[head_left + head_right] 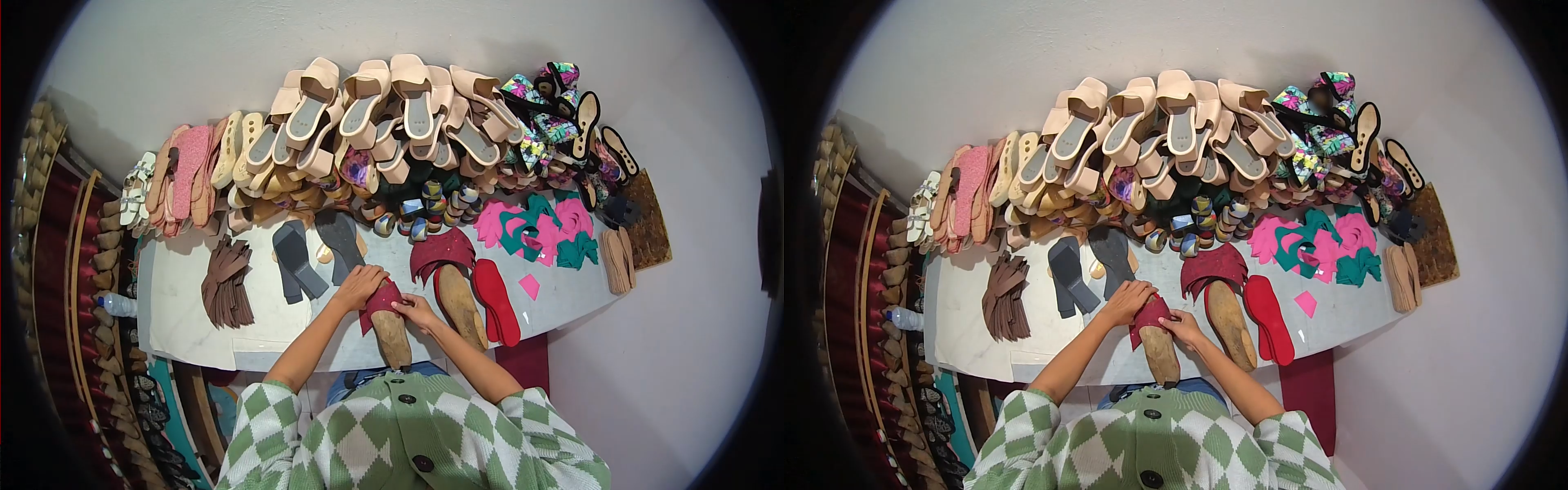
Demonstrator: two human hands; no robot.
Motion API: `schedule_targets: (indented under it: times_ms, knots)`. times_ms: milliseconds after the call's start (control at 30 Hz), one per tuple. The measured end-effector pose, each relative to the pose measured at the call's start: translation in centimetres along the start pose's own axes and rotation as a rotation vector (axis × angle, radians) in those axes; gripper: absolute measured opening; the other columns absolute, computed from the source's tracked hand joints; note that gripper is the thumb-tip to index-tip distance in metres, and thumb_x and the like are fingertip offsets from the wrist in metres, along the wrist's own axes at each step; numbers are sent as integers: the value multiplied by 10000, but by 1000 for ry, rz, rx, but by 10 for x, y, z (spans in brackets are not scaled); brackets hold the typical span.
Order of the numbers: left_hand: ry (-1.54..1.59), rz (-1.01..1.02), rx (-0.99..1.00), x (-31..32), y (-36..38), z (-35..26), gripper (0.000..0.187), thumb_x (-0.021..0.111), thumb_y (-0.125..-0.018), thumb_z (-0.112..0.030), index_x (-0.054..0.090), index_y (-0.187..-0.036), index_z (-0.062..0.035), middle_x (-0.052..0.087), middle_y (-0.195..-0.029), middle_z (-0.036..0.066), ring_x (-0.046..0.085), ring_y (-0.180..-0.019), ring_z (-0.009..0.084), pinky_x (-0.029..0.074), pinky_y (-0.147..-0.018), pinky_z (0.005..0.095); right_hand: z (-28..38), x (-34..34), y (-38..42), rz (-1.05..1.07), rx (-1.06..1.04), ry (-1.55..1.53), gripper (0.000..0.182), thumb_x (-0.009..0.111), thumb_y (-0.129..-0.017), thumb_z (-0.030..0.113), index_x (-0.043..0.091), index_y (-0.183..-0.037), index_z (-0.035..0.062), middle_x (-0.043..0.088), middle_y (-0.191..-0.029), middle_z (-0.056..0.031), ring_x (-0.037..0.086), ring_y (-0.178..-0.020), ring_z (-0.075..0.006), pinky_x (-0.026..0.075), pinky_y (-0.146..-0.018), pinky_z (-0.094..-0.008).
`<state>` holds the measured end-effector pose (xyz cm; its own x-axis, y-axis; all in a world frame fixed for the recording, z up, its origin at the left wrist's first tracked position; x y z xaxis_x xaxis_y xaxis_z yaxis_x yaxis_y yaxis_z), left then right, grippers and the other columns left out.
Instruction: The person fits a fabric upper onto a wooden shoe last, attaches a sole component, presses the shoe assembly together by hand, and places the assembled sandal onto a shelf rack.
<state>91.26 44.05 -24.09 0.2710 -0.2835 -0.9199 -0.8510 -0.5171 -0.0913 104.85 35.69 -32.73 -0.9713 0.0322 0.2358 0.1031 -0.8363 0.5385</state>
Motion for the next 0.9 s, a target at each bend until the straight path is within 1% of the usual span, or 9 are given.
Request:
schedule_targets:
  times_ms: [200, 300, 333, 400, 500, 600, 700, 800, 900]
  knots:
    - [32, -60, -3, -1, 3, 0, 654, 735, -576, -41, 465, -1171, -86, 492, -1116, 90, 464, -1058, 246, 343, -826, 334, 6, 16, 28, -162, -29, -69, 480, 658, -833, 193, 501, -1213, -54, 616, -1046, -103, 569, -907, -118, 460, -787, -248]
    - [15, 4, -22, -10, 2, -6, 612, 723, -614, -53, 466, -1169, -83, 493, -1115, 94, 465, -1054, 246, 342, -824, 332, 12, 14, 28, -225, 100, 145, 466, 647, -842, 186, 499, -1224, -37, 621, -1042, -89, 569, -902, -109, 454, -787, -247]
    - [1, 35, -25, -11, 1, -7, 607, 723, -620, -60, 466, -1169, -82, 494, -1114, 95, 466, -1053, 246, 342, -824, 332, 14, 16, 28, -213, 109, 147, 457, 644, -844, 186, 503, -1219, -32, 622, -1040, -86, 569, -899, -109, 455, -784, -249]
    - [16, -27, -10, -6, 1, -5, 619, 730, -608, -62, 467, -1168, -81, 494, -1116, 96, 467, -1051, 248, 343, -820, 331, 18, 17, 28, -192, 121, 152, 439, 638, -848, 186, 510, -1211, -23, 625, -1034, -81, 569, -894, -109, 455, -777, -253]
    - [9, -63, 19, -1, 3, 0, 637, 740, -593, -77, 469, -1169, -79, 493, -1122, 98, 468, -1048, 253, 346, -822, 333, 7, 15, 23, -141, 49, 0, 427, 633, -850, 190, 504, -1189, -35, 626, -982, -70, 566, -879, -113, 461, -755, -264]
    - [6, -43, -3, -8, 7, -2, 614, 729, -613, -92, 472, -1170, -77, 495, -1127, 98, 468, -1045, 255, 348, -829, 338, 5, 14, 14, -32, -9, -3, 451, 653, -836, 229, 494, -1205, 23, 572, -901, -17, 519, -845, -102, 441, -720, -257]
    - [41, -56, -39, -8, 15, 1, 583, 713, -639, -105, 475, -1171, -75, 496, -1131, 99, 468, -1042, 259, 350, -835, 342, 19, 16, 10, -6, -67, 233, 522, 641, -840, 210, 415, -1291, 73, 574, -901, -35, 531, -820, -121, 451, -706, -275]
    - [45, -89, -28, -7, 15, 2, 580, 713, -640, -119, 478, -1169, -73, 497, -1131, 101, 466, -1044, 264, 351, -837, 342, 36, 17, 7, 98, 115, 385, 516, 625, -828, 176, 417, -1292, 90, 614, -979, -108, 579, -899, -160, 471, -778, -297]
    - [47, -105, -12, -6, 15, 2, 597, 724, -625, -123, 479, -1167, -68, 495, -1133, 104, 462, -1047, 269, 352, -840, 342, 28, 13, -15, 182, -67, 628, 571, 631, -843, 221, 371, -1336, 98, 596, -947, -95, 568, -772, -164, 480, -622, -314]
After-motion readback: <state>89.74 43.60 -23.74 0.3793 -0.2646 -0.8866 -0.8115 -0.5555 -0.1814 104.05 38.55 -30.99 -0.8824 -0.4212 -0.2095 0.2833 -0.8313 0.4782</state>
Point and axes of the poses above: each hand's wrist, its own y-axis away from the middle knuckle, its own x-axis out of the palm, z = x × y, the point moved 5 cm from there along -y, towards the middle knuckle
